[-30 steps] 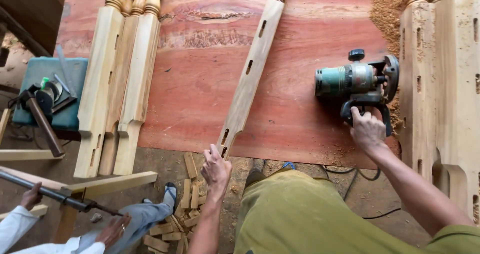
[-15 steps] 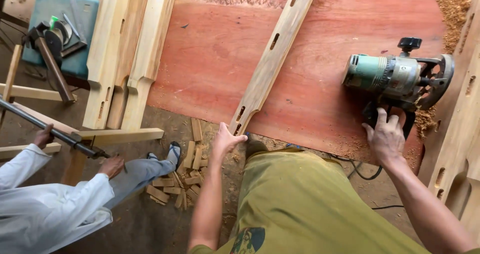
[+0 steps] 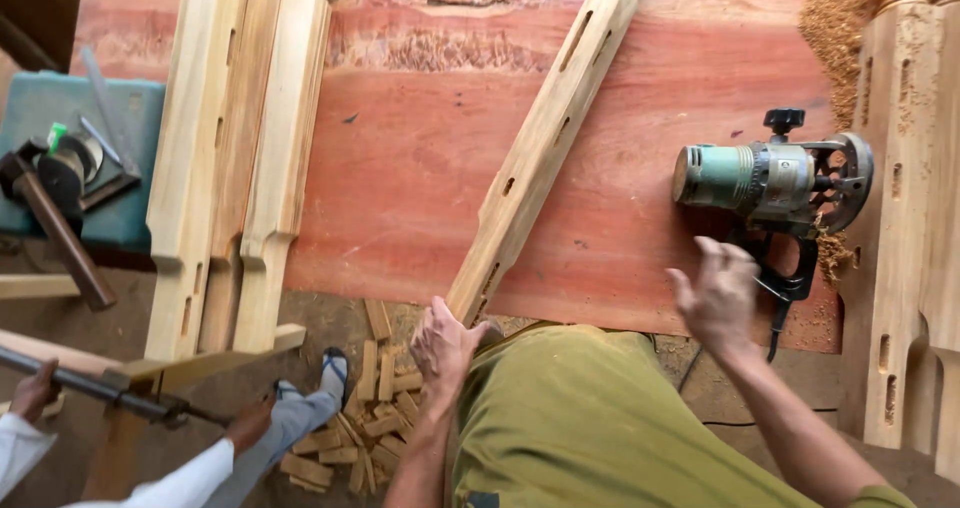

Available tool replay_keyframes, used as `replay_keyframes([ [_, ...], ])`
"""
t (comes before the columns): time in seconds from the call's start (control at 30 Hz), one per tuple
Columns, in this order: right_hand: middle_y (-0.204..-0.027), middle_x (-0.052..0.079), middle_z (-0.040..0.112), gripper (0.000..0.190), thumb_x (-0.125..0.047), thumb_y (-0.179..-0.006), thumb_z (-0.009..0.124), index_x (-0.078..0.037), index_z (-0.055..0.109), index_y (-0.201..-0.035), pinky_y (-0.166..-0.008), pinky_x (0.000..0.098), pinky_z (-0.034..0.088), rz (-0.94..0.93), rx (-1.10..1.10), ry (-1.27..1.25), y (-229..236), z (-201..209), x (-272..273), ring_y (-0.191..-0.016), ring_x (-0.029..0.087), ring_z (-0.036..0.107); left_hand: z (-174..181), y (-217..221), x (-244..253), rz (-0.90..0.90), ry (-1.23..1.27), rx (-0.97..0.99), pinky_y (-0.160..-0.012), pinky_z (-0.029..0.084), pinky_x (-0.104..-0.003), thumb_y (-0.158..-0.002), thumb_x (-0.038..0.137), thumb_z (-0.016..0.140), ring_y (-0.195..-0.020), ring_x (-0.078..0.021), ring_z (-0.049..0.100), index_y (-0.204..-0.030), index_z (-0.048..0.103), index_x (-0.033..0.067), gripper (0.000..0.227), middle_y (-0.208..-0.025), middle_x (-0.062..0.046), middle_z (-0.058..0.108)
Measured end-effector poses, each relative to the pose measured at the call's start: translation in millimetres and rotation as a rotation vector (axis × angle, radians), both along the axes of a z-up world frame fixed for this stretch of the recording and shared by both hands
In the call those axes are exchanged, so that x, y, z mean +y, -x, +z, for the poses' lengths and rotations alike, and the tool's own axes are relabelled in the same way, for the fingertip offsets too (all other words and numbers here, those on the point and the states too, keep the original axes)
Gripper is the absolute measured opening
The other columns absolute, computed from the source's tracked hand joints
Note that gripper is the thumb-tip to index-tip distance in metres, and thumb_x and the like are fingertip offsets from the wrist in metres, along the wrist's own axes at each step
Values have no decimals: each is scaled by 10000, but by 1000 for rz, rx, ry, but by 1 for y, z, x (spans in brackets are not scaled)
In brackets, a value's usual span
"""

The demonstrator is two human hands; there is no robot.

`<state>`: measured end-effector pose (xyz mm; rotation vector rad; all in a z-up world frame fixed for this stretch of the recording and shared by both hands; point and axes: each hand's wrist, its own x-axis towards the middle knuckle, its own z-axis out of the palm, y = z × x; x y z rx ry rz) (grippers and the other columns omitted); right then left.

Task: The person uses a handheld electric router to shape the edges of a long wooden piece resting on a large workbench. They guide the tool along the wood's length, creating decorative profiles and grooves while wood shavings accumulate on the surface.

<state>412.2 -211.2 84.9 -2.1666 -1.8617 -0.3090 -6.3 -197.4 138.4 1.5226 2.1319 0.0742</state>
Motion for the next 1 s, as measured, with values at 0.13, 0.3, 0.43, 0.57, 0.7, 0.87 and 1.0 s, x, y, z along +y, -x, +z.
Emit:
replay_keyframes([
  [0.13, -1098, 182, 592, 563, -367, -901, 801, -104, 599, -1356, -801, 422, 585, 32, 788, 79, 121, 8, 61, -957, 365, 692, -37, 28, 10, -83, -52, 23, -924, 544, -471, -652, 525, 903, -1078, -376, 699, -1382, 528, 3, 973, -1161, -201, 690],
  [0.3, -1516, 424, 318, 958, -685, -1022, 438, 17, 138, -1601, -1133, 536, 406, -178, 2144, 293, 215, 3, 143, -1409, 489, 422, -77, 62, 21, -188, -312, 145, -822, 528, -442, -611, 681, 827, -943, -321, 673, -1275, 598, 37, 952, -1004, -125, 652],
  [0.43, -1508, 364, 359, 1130, -837, -915, 467, -40, 92, -1624, -1159, 540, 368, -136, 2291, 298, 240, 8, 206, -1397, 442, 441, -72, 82, 35, -247, -370, 132, -780, 529, -445, -663, 750, 755, -901, -314, 681, -1251, 614, 37, 934, -969, -120, 650],
  [0.57, -1355, 205, 609, 862, -666, -935, 619, -94, 326, -1509, -1097, 460, 499, -292, 2290, 159, 203, -88, 265, -1164, 329, 657, -84, 86, 45, -251, -483, 157, -735, 523, -427, -640, 809, 670, -844, -291, 665, -1171, 630, 62, 917, -938, -87, 613],
  [0.7, -1063, 119, 765, 584, -592, -820, 820, -127, 646, -1129, -875, 500, 649, -308, 2279, 36, 220, -34, 316, -910, 274, 785, -79, 98, 56, -279, -477, 142, -742, 515, -434, -641, 724, 753, -851, -287, 660, -1128, 602, 97, 809, -936, -65, 595],
  [0.87, -1070, 110, 758, 576, -639, -850, 724, -128, 662, -1107, -914, 503, 624, -331, 2325, 63, 229, -2, 296, -948, 277, 774, -59, 96, 56, -222, -394, 7, -745, 541, -433, -577, 713, 818, -843, -303, 689, -1043, 597, 126, 781, -889, -80, 611],
  [1.0, -1036, 15, 786, 649, -777, -699, 742, -235, 752, -1056, -941, 468, 632, -318, 2243, 49, 221, 1, 294, -950, 237, 789, -1, 108, 66, -46, 20, -451, -761, 559, -412, -510, 696, 861, -902, -334, 747, -1018, 679, 156, 764, -876, -89, 733],
])
